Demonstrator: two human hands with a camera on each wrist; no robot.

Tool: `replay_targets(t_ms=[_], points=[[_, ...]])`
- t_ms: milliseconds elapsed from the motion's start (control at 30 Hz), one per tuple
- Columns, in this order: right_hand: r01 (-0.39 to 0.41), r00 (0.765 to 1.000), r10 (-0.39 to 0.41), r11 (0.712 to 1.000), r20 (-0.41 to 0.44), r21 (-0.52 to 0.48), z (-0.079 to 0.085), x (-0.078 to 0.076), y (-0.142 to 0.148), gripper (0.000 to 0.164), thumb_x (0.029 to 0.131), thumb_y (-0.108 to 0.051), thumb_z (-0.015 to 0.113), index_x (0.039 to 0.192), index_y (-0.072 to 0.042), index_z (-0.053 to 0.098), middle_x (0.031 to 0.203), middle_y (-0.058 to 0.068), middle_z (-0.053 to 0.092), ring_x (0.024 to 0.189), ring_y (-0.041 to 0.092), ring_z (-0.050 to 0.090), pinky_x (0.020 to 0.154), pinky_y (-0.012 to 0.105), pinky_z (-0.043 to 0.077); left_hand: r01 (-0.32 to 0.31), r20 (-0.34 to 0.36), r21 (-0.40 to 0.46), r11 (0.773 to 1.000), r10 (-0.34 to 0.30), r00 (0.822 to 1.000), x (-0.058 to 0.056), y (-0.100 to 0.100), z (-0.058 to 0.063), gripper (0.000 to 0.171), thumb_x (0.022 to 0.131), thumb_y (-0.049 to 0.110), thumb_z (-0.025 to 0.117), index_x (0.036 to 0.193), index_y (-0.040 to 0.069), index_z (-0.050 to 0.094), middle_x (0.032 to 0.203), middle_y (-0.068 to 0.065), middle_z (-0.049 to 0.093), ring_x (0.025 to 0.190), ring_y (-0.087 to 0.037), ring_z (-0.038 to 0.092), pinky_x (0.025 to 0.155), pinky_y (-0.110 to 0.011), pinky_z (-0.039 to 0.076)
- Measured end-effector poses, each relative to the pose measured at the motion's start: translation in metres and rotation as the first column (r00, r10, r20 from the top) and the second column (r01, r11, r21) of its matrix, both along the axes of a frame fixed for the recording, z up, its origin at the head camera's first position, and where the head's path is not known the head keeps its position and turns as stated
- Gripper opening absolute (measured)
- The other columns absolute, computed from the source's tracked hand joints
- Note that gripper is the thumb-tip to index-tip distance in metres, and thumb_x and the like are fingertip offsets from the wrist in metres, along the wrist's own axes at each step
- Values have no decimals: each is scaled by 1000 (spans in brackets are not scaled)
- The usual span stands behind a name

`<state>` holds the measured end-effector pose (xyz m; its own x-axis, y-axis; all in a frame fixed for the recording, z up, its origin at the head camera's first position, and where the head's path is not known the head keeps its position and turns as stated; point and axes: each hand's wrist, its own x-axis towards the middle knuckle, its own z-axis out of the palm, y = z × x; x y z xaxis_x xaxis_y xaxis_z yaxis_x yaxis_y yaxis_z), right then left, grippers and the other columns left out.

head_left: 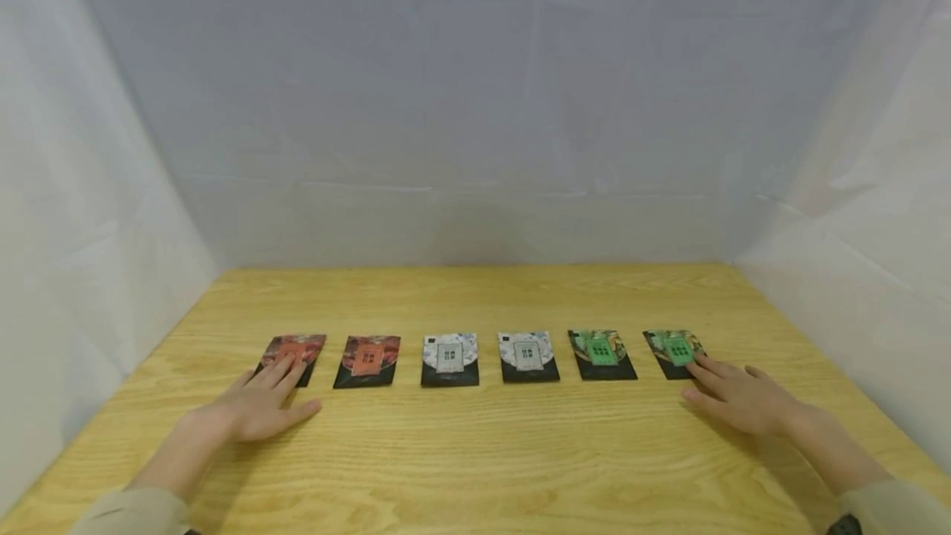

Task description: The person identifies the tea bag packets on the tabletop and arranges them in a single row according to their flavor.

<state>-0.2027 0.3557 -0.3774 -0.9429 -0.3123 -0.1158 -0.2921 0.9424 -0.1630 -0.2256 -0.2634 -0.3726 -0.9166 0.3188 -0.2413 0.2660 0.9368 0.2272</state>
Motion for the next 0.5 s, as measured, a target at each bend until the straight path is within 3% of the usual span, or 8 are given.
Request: replay_targets(t_ms=[500], points=[[-16, 998, 18, 999, -59, 31, -1, 2, -5, 66, 97, -50, 38, 137, 2, 42, 141, 28, 34, 125, 49, 33, 93, 71, 22, 0, 2, -2, 1000, 0, 1000, -1, 0, -1, 89, 92, 59, 39, 141, -13, 21, 145, -36, 10, 131, -53, 10, 100, -69, 5]])
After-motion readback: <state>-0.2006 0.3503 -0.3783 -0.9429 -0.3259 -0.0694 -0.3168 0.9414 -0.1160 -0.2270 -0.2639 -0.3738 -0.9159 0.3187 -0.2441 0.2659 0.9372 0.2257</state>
